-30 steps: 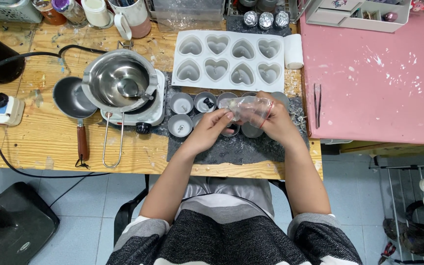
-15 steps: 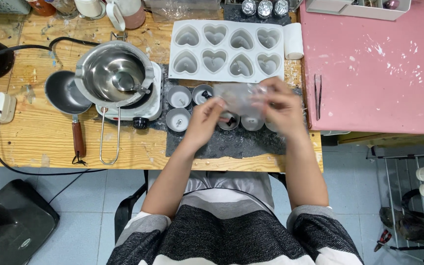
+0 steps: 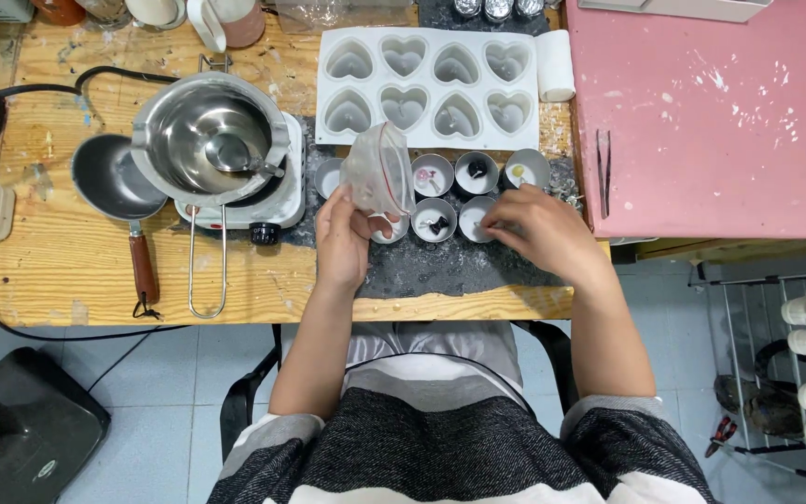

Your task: Placing candle wicks and small decorative items into metal containers on a studio workbench.

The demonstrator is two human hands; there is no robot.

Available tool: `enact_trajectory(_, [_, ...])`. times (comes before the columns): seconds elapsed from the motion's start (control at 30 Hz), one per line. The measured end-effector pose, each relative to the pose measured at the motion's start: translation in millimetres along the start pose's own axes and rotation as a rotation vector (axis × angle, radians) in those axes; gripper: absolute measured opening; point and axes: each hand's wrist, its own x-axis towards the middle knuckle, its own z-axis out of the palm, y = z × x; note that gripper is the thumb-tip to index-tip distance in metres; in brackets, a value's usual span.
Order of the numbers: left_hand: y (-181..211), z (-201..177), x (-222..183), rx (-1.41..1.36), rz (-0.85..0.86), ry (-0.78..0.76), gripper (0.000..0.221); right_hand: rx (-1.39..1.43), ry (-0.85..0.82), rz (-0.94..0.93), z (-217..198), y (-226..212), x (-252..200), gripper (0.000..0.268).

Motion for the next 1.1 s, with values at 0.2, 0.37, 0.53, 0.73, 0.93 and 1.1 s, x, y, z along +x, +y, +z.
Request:
enact_trajectory(0.2, [6,4,-1,0.007,-0.010,0.019,0.037,-0.094,-0.096,0.013,1,-10,13,0.013])
enact_trajectory(0.37, [12,8,-2,0.050,-0.014,-0.004,0.039,-0.138,-0.069,0.047,-2,-1,9,0.018])
enact_trajectory(0.53, [14,10,-3,0.063,-0.006,-0.024,0.040,-0.198,-0.119,0.124,-10,-9,4,0.024])
enact_trajectory(0.73, [15,12,-3,0.075,-0.007,-0.023,0.043,-0.290,-0.266,0.176,-9,-18,4,0.030])
enact_trajectory(0.93, [12,10,-3,0.076,-0.011,-0.012,0.044,-0.317,-0.239,0.142,-3,-20,2,0.028])
enact_trajectory(1.1, [14,13,-3,0.081,-0.026,0.001,0.043,-0.338,-0.224,0.120,1,-19,1,0.025])
